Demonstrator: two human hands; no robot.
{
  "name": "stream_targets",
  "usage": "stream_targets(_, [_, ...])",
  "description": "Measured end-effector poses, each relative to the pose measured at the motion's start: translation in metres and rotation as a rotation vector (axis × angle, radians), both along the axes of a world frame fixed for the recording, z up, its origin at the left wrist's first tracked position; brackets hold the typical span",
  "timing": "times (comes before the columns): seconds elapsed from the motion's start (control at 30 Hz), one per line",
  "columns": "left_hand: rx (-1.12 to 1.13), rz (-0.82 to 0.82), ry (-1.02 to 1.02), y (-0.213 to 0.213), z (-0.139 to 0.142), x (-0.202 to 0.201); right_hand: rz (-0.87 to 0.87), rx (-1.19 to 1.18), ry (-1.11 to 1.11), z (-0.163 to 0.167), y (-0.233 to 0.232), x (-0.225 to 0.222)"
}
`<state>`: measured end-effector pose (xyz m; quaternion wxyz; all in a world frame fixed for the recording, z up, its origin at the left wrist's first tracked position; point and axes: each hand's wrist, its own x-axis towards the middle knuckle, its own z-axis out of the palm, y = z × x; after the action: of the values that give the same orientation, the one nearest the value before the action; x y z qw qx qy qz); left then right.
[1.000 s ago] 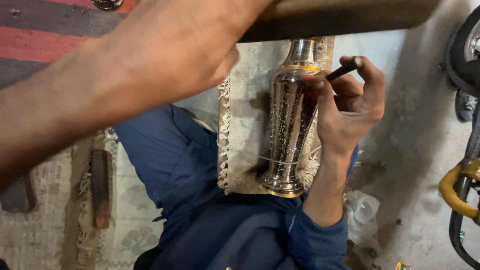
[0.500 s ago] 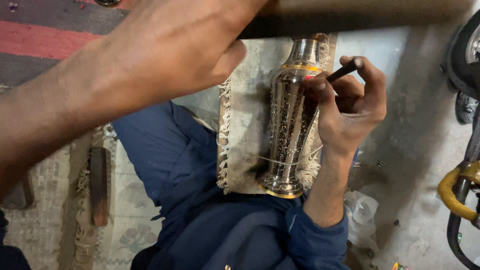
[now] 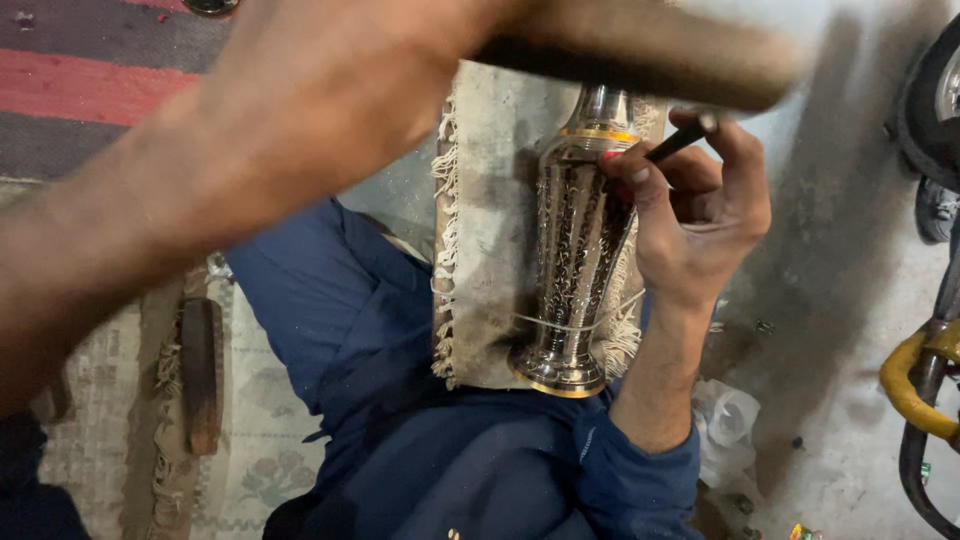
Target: The person sits cross-legged on the floor with a brass vase resting on a cloth pad on their lap. They hold a chisel against the vase's decorated surface and strike it with a wooden mallet, working the chisel around the vase to carve the pattern, occasionally repositioning the vase and tools.
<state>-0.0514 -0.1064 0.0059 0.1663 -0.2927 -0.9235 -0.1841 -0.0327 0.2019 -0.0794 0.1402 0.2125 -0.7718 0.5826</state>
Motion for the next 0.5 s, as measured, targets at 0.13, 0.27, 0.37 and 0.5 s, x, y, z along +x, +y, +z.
stream_targets(0.13, [0.016,-0.054,0.024,-0.0013,-0.001,-0.002,-0.019,-0.011,-0.042,-0.0008,0.0024,0.0009])
stream_targets(0.27, [-0.028,-0.045,0.053,-0.0012,-0.0044,-0.0055,0.01,-0.034,-0.057,-0.0008,0.0042,0.0018])
stream_targets(0.37, [-0.055,-0.026,0.041,-0.0011,-0.0063,-0.0072,0.02,-0.05,-0.057,-0.0003,0.0046,0.0021])
stream_targets(0.5, [-0.091,-0.039,0.1,-0.0036,-0.0067,-0.0074,0.02,-0.026,-0.069,0.0009,0.0056,0.0025])
